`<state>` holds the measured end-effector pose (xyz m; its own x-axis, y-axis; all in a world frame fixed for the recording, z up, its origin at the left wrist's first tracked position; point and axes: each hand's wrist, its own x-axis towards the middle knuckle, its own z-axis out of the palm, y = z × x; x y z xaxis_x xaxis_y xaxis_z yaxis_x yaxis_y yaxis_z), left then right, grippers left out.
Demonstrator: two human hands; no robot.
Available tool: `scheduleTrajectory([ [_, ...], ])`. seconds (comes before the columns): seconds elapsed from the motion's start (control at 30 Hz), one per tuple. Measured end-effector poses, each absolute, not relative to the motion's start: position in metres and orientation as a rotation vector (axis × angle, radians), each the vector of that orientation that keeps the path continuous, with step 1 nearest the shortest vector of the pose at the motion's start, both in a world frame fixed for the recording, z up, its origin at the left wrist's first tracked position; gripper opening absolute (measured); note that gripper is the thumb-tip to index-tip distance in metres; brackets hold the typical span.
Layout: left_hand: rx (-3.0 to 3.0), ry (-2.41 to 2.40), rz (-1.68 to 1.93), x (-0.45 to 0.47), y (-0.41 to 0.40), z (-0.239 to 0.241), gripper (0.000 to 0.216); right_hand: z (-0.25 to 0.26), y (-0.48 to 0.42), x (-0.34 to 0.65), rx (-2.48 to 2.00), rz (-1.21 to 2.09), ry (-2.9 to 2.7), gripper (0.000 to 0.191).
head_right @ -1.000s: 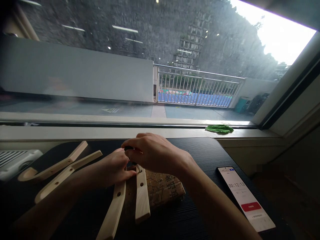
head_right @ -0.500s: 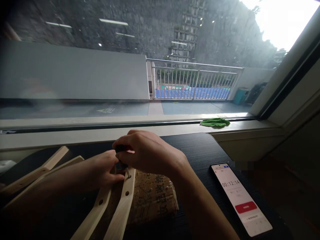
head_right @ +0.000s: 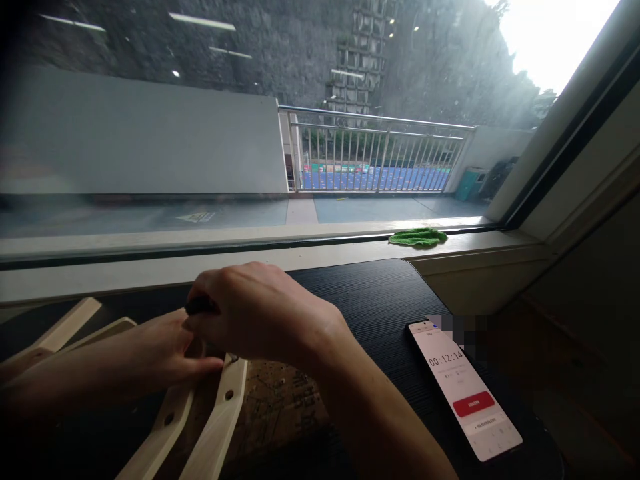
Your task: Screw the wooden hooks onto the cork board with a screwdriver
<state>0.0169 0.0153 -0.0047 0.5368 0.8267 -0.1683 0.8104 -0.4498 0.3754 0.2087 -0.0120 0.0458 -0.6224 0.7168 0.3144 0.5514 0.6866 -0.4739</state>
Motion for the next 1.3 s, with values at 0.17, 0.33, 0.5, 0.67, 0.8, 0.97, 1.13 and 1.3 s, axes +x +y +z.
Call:
scheduleTrajectory([
  [0.17,2.315,1.295,0.045,0.019,0.012,-0.002,0.019,0.041,-0.011,0.205,-1.042,0.330,-2.407,0.023],
  [0.33,2.330,1.312,0.037,0.022,0.009,0.000,0.018,0.035,-0.005,0.205,-1.118,0.292,-2.335,0.030],
  [0.5,2.367,1.323,0.033,0.024,0.009,0.001,0.015,0.032,-0.003,0.205,-1.158,0.253,-2.296,0.024],
  [0.67,2.314,1.250,0.046,0.024,0.010,0.003,0.015,0.036,-0.011,0.203,-1.060,0.267,-2.352,0.024],
  [0.8,2.333,1.224,0.050,0.029,0.008,0.012,0.016,0.042,-0.020,0.204,-0.995,0.278,-2.451,0.023],
  [0.97,2.349,1.251,-0.044,0.034,0.008,0.020,0.018,0.047,-0.024,0.205,-1.018,0.242,-2.484,0.023],
  [1.13,2.358,1.292,-0.035,0.025,0.013,0.005,0.018,0.047,-0.022,0.203,-1.078,0.204,-2.460,0.023],
  [1.3,2.375,1.275,-0.006,0.018,0.016,-0.007,0.019,0.043,-0.015,0.202,-1.168,0.121,-2.391,0.029],
])
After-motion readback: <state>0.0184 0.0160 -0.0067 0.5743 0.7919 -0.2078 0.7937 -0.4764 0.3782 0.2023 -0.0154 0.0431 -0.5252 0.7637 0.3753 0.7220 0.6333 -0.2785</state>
